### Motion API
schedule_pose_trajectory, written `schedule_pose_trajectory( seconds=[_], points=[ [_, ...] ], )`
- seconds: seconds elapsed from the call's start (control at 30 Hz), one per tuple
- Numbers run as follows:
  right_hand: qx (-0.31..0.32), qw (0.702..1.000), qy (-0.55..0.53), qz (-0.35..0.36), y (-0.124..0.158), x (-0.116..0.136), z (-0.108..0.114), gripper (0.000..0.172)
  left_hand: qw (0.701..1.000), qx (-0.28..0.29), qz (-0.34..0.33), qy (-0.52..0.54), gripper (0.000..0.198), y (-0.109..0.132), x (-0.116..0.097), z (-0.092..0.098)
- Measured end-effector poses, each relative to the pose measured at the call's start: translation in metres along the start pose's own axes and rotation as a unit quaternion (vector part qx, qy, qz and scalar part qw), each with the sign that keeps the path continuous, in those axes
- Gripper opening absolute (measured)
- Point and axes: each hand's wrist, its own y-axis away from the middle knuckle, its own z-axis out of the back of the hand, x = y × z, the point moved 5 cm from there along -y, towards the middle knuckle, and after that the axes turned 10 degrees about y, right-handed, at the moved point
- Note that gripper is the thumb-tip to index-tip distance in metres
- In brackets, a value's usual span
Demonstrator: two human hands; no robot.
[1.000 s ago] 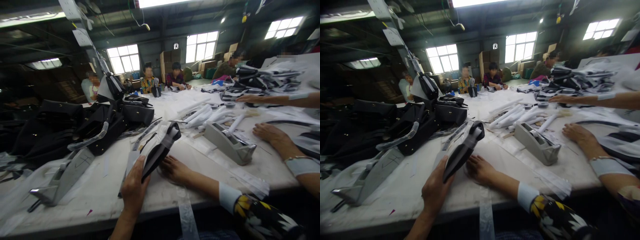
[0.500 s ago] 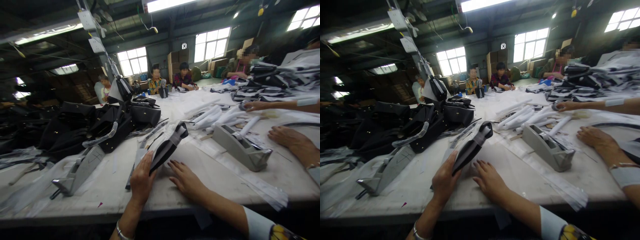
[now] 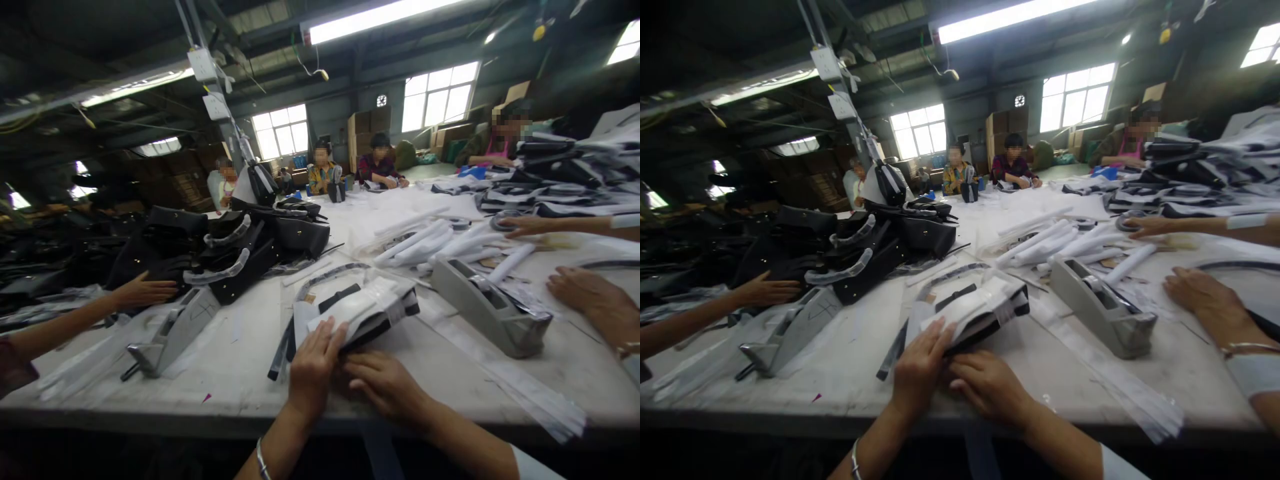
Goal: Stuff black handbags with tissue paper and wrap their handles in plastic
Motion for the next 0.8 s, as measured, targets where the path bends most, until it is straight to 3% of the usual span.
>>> schedule_pose_trajectory(
  seconds=[0.1, 0.17, 0.23, 0.3, 0.47, 0.63, 0.8],
  points=[
    [-0.04, 0.997, -0.046, 0.043, -0.007, 0.005, 0.036, 0.029, 0.998, -0.02, -0.054, -0.019, 0.047, 0.012, -0.014, -0.006],
    [-0.084, 0.996, -0.035, -0.014, -0.027, -0.01, 0.057, 0.027, 0.997, -0.028, -0.073, -0.021, 0.045, 0.017, -0.019, -0.006],
    [-0.072, 0.99, 0.003, -0.124, -0.057, -0.039, 0.061, 0.028, 0.996, -0.025, -0.079, -0.021, 0.044, 0.018, -0.021, -0.004],
    [0.024, 0.973, 0.049, -0.223, -0.089, -0.072, 0.047, 0.028, 0.996, -0.022, -0.085, -0.022, 0.043, 0.02, -0.024, -0.003],
    [0.188, 0.928, 0.089, -0.308, -0.151, -0.126, -0.01, 0.024, 0.994, -0.08, -0.075, -0.029, 0.04, 0.023, -0.03, 0.001],
    [0.246, 0.883, 0.092, -0.389, -0.177, -0.145, -0.049, 0.035, 0.991, -0.122, -0.053, -0.025, 0.037, 0.024, -0.037, 0.001],
    [0.271, 0.868, -0.007, -0.416, -0.179, -0.155, -0.064, 0.031, 0.989, -0.139, -0.038, -0.005, 0.033, 0.025, -0.045, 0.001]
  ],
)
